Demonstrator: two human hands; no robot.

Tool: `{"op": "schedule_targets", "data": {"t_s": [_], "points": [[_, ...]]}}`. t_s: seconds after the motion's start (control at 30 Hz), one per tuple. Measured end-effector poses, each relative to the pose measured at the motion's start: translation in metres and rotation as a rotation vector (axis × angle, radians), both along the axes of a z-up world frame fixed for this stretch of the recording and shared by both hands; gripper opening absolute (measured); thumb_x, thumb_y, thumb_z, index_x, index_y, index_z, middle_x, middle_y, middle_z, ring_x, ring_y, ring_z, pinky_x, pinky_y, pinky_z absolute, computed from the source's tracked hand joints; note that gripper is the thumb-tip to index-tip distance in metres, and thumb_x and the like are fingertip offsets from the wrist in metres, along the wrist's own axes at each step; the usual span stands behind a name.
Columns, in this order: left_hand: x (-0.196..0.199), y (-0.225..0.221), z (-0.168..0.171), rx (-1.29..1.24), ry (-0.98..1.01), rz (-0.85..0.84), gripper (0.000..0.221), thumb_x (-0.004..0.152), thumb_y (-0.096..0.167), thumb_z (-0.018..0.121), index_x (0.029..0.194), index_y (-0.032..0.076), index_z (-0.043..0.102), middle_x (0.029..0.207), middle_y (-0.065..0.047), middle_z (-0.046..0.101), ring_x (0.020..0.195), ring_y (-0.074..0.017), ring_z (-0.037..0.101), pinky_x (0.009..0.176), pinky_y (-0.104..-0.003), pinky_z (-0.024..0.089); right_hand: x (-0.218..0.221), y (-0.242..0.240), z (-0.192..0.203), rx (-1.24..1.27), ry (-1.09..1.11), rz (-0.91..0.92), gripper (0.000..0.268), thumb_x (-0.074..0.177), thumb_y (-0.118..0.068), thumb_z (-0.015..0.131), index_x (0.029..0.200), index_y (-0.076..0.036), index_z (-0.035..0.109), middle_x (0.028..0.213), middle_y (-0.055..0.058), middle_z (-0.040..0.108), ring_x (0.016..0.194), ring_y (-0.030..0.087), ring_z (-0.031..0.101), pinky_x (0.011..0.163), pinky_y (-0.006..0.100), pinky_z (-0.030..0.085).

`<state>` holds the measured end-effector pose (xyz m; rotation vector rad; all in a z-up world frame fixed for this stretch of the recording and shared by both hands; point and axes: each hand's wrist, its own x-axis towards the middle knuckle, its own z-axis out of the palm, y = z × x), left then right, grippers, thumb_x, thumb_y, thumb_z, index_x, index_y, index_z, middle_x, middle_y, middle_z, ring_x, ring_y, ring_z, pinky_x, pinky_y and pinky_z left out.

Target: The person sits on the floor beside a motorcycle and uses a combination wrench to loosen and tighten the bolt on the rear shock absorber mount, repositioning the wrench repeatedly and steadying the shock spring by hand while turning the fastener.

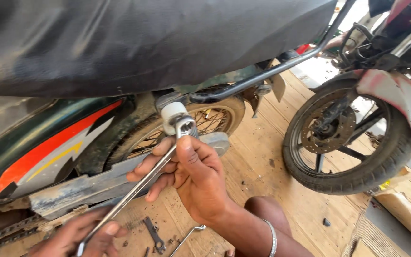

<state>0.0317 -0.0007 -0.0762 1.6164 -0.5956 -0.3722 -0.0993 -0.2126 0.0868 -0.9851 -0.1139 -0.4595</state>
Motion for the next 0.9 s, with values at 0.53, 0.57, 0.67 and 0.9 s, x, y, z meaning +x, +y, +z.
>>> {"op": "schedule_targets", "data": {"t_s": [0.53,0.57,0.67,0.9], "points": [[0.027,0.079,-0.037,0.195,-0.187,0.203,0.034,0.073,0.027,0.088,0.094,0.002,0.083,0.073,-0.012,0.076,0.063,-0.0207,0.074,0.062,-0.030,0.060,0.014,0.016,-0.013,0.241,-0.087,-0.016,0.044,0.112,-0.039,0.043,0.120,0.002,0.060,0.117,0.029,0.071,0.113,0.042,0.071,0.085,0.040,0.065],[0.030,0.081,-0.025,0.196,-0.186,0.205,0.034,0.073,0.027,0.088,0.094,0.002,0.083,0.073,-0.012,0.076,0.063,-0.0207,0.074,0.062,-0.030,0.060,0.014,0.017,-0.013,0.242,-0.086,-0.014,0.044,0.112,-0.039,0.043,0.120,0.002,0.060,0.117,0.029,0.071,0.113,0.042,0.071,0.085,0.040,0.065],[0.041,0.087,0.001,0.214,0.098,0.066,0.031,0.077,0.025,0.083,0.096,0.000,0.086,0.069,-0.016,0.073,0.056,-0.0210,0.069,0.051,-0.031,0.053,0.016,0.019,-0.014,0.284,-0.086,0.016,0.043,0.112,-0.038,0.045,0.120,0.001,0.060,0.120,0.028,0.070,0.117,0.042,0.069,0.088,0.040,0.065],[0.070,0.095,0.003,-0.316,0.079,-0.355,0.063,0.102,0.044,0.050,0.110,-0.015,0.070,0.104,-0.028,0.075,0.105,-0.0376,0.070,0.094,-0.045,0.050,0.016,0.019,-0.016,0.309,-0.109,0.068,0.042,0.111,-0.038,0.047,0.122,-0.001,0.061,0.125,0.026,0.070,0.124,0.043,0.065,0.095,0.042,0.063]]}}
